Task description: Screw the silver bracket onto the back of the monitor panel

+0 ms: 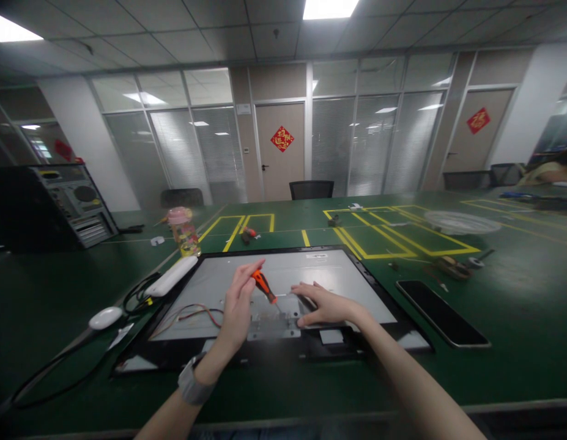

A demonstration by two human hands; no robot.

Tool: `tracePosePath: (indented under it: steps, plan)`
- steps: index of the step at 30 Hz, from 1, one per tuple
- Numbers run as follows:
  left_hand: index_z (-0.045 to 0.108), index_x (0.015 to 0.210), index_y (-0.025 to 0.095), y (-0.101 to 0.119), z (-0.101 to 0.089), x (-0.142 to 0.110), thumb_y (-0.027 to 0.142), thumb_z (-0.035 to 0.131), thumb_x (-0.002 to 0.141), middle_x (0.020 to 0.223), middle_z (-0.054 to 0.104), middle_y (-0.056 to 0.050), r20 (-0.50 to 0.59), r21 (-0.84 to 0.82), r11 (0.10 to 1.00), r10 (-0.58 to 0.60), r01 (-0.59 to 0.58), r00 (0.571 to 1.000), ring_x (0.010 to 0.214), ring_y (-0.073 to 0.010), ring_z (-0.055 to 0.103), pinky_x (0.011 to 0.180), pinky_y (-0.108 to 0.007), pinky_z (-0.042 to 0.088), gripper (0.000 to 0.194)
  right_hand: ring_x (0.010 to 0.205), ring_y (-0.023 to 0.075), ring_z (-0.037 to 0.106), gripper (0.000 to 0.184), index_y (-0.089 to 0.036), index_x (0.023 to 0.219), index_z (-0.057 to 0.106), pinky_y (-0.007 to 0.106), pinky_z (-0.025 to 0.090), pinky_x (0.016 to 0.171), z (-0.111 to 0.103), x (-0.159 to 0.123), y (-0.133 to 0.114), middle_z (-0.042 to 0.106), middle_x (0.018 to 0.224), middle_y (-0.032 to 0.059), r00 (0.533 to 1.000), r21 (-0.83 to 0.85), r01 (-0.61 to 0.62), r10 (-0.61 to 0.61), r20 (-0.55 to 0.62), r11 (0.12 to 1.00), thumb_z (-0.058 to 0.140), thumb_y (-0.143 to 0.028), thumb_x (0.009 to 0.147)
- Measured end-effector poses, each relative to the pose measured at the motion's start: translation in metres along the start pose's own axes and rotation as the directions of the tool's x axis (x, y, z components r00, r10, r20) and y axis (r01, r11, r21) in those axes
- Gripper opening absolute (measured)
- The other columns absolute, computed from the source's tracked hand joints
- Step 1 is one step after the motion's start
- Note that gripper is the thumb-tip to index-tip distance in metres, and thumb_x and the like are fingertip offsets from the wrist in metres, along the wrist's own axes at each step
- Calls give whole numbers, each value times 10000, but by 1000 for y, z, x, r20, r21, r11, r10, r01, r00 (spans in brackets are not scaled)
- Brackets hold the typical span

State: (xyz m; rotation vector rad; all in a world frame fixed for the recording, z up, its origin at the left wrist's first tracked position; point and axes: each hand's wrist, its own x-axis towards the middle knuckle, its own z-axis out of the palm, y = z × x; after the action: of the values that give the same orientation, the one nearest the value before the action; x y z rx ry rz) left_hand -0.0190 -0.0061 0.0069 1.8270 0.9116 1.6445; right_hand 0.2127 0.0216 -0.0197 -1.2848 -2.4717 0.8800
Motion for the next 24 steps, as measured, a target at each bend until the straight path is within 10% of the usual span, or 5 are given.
tracePosePath:
  steps: [8,24]
  plan:
    - [685,1055,225,-4,2,0,258,605,842,864,594,-26,-15,3,997,74,-74,997,820,-152,565,794,-269,442,230,1418,313,162,830,-243,1419,349,494,43,1173,1,1,2,284,1524,76,1000,6,3,-3,-3,1000,641,-615,737]
    - [692,1038,225,-3,0,0,284,480,914,889,560,-35,-28,-10,1000,19,-20,999,853,-157,553,808,-280,440,253,1418,297,172,841,-242,1423,340,488,40,1177,0,0,2,289,1522,75,1000,2,9,-8,-2,1000,631,-632,737]
